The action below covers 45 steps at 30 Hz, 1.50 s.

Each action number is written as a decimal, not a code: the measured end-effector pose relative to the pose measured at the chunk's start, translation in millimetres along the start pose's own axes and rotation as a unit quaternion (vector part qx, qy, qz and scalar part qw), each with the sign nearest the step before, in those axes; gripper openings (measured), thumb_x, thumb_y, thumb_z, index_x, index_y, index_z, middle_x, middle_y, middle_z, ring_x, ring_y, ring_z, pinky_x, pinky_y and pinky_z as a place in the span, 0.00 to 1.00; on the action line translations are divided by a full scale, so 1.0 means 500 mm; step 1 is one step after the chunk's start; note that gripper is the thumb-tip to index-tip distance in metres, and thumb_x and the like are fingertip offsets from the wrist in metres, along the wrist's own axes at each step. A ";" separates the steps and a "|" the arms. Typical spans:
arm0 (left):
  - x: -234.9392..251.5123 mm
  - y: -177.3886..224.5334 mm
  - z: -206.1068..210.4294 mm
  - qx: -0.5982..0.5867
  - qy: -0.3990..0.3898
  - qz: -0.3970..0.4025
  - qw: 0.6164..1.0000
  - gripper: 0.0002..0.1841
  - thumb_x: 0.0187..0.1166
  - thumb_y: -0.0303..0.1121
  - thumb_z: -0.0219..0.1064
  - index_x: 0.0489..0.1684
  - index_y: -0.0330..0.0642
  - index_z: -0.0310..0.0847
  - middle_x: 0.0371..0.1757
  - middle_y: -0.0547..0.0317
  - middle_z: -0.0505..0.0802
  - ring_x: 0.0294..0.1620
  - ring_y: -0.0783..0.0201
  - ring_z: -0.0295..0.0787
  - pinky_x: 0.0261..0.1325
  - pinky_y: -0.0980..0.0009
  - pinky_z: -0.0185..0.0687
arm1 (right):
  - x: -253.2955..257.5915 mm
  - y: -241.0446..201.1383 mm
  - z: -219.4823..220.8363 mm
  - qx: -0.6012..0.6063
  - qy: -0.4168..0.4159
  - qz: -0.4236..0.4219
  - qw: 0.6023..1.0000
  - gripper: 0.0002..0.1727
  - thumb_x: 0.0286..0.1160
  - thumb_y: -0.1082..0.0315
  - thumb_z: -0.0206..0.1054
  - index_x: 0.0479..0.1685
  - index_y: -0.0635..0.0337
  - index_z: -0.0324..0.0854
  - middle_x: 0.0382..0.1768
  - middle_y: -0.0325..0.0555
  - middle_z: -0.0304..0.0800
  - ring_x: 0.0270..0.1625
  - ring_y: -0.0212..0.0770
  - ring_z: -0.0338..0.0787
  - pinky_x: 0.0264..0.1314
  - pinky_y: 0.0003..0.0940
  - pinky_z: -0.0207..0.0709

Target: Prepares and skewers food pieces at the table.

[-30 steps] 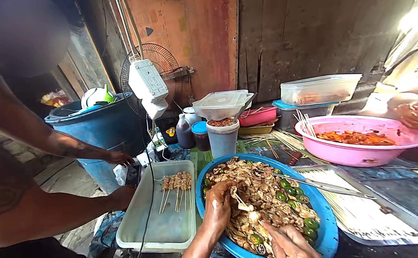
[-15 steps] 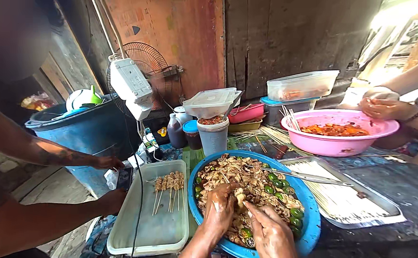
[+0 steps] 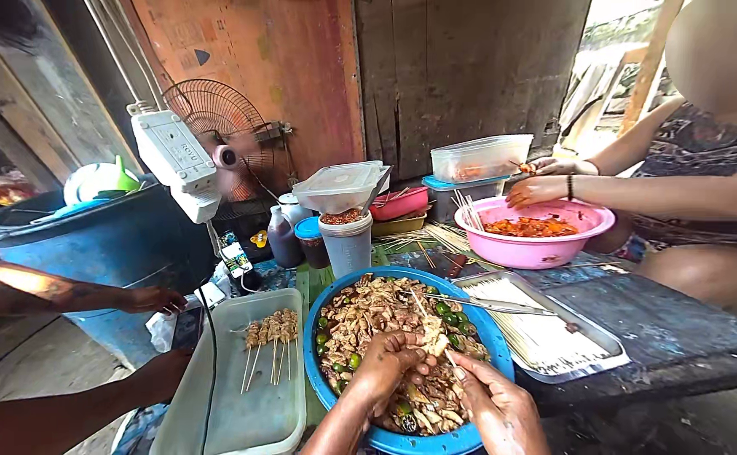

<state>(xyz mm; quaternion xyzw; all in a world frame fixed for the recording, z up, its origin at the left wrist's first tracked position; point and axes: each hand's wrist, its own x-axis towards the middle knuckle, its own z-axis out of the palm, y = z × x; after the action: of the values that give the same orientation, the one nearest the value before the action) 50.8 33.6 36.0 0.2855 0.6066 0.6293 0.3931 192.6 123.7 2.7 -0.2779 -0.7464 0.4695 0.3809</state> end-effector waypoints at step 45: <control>0.070 0.031 -0.036 0.279 0.150 0.184 0.931 0.12 0.88 0.25 0.59 0.54 0.38 0.91 0.42 0.56 0.95 0.35 0.70 0.89 0.48 0.71 0.86 | -0.016 -0.042 0.034 -0.181 0.029 -0.129 0.975 0.19 0.70 0.82 0.60 0.54 0.68 0.93 0.39 0.63 0.89 0.38 0.57 0.91 0.44 0.50 0.86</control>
<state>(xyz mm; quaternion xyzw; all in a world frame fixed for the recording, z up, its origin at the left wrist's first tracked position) 14.8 53.8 45.5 0.3923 0.7466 0.5314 0.0797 181.9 100.6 14.8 -0.2572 -0.8373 0.2650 0.4031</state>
